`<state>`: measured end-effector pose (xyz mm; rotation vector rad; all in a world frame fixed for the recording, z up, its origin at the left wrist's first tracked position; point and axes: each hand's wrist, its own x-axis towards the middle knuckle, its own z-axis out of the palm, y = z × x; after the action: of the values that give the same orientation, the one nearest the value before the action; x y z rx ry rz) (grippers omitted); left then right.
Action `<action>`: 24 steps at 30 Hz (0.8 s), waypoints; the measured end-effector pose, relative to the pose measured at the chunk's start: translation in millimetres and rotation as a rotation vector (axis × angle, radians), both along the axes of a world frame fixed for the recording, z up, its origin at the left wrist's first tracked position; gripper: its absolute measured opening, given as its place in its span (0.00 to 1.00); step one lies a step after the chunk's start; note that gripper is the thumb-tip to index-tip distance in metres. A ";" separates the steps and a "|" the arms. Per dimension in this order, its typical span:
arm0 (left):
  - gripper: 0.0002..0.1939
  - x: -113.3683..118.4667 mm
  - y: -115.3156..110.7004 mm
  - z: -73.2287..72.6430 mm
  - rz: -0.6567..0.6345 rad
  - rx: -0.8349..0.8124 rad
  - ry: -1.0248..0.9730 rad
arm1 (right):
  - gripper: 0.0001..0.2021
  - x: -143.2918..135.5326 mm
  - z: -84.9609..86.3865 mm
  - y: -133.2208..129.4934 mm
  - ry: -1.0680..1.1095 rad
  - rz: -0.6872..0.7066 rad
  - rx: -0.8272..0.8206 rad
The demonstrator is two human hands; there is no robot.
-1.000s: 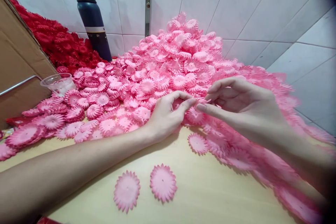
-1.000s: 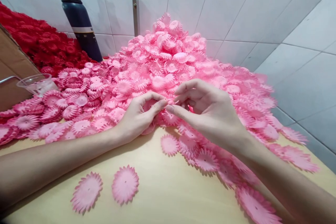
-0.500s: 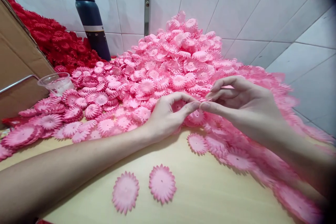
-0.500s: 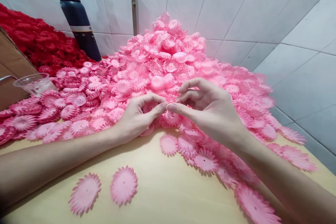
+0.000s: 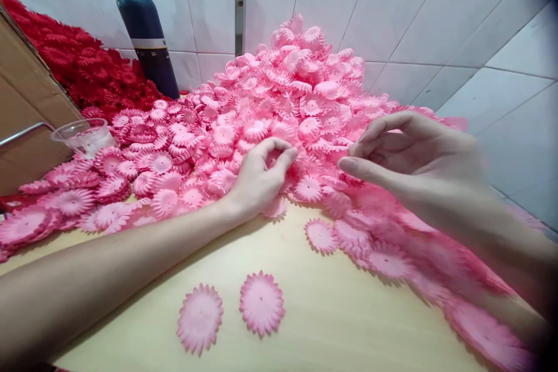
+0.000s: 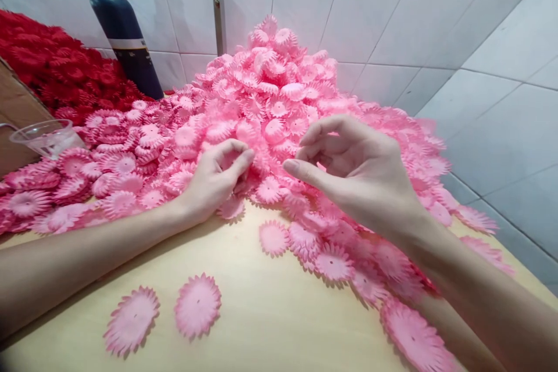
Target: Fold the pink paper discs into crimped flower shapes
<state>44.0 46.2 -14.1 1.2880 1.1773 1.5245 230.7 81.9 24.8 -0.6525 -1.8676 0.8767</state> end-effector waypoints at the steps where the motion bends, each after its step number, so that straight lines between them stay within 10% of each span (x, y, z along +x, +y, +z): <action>1: 0.08 0.2 -0.7 1.3 -0.024 0.029 0.065 | 0.12 0.1 -0.3 0.7 -0.015 0.010 -0.008; 17: 0.05 4.4 -11.4 8.5 -0.086 0.205 0.382 | 0.14 -2.1 -4.6 -1.1 -0.114 -0.052 -0.124; 24: 0.05 2.0 -6.8 2.5 0.076 0.155 0.275 | 0.10 -0.6 -5.9 9.4 -0.077 -0.070 0.034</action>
<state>46.0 39.4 -11.7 1.6125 1.3129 1.5533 230.2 91.3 18.9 -0.7351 -1.9126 0.7832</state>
